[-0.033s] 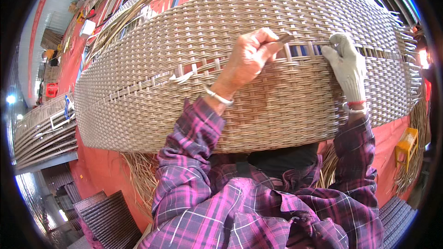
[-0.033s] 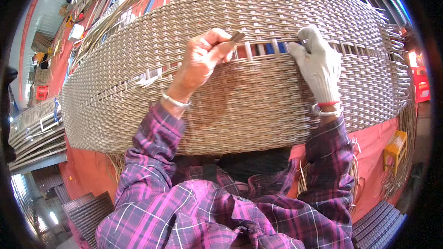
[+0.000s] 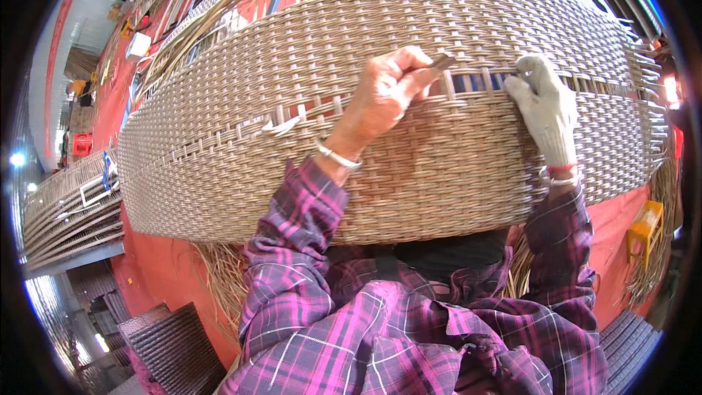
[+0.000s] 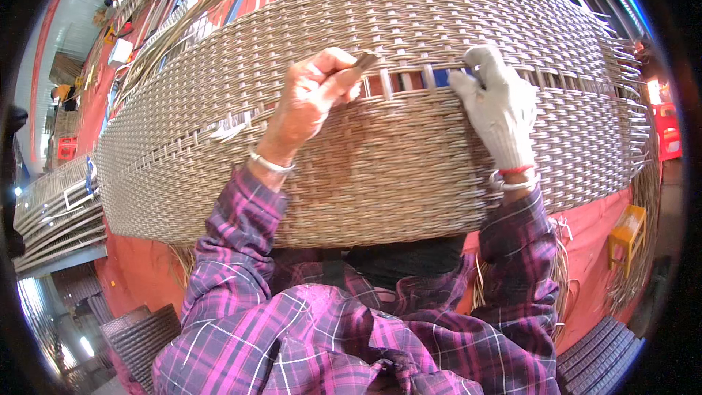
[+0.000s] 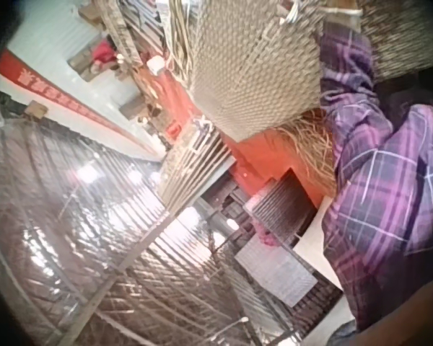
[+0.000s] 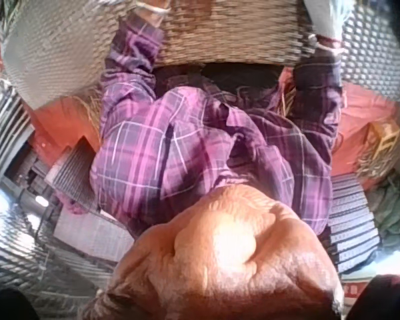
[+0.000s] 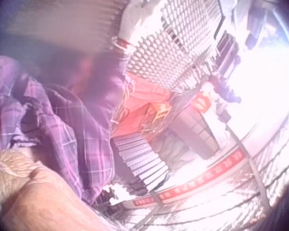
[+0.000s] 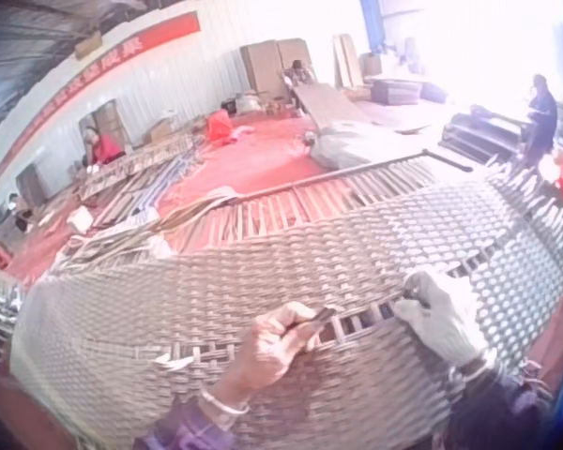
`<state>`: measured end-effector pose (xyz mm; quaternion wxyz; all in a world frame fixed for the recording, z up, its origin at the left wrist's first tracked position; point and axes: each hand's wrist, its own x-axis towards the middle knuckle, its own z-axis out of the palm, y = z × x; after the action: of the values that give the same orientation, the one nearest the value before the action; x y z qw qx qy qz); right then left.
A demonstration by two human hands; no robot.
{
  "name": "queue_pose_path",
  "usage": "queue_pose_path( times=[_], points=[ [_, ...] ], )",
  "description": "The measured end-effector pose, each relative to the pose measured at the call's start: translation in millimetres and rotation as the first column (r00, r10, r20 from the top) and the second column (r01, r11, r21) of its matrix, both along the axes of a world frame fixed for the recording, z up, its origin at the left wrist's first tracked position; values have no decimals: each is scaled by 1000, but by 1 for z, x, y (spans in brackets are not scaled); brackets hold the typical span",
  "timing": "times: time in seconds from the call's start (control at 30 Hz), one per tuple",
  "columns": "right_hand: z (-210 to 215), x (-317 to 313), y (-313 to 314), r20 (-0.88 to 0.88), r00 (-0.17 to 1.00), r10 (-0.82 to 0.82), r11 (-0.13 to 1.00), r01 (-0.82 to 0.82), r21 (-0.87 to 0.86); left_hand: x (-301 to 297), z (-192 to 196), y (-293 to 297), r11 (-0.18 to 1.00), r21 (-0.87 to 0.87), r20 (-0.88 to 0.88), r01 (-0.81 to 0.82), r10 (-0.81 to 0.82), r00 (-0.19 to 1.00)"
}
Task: The person weaves a large basket by hand, interlacing thin strips through a pre-formed frame. They repeatedly pass strips over and under the vertical ribs, pull them tight, and adjust the basket's position to continue the pattern.
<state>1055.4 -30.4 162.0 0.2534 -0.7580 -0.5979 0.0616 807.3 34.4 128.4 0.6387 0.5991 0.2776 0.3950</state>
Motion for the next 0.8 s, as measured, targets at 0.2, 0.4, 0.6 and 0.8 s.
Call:
queue_pose_path(
  times=[0.2, 0.4, 0.6, 0.8],
  points=[
    [-5, 30, 4, 178, 960, 214, 966, -235, 106, 47, 4, 4, 994, -74, -3, -76, 75, 997],
    [-12, 25, 0, 223, 954, 199, 973, -220, 73, 100, 25, -12, 912, 376, -386, -167, 318, 866],
    [-22, 36, 3, 189, 970, 155, 980, -175, 95, 154, 34, -3, 864, 462, -169, -202, 309, 936],
    [-11, 37, 11, 238, 948, 212, 968, -237, 82, 144, 38, -2, 855, 489, -186, -175, 298, 936]
  ],
)
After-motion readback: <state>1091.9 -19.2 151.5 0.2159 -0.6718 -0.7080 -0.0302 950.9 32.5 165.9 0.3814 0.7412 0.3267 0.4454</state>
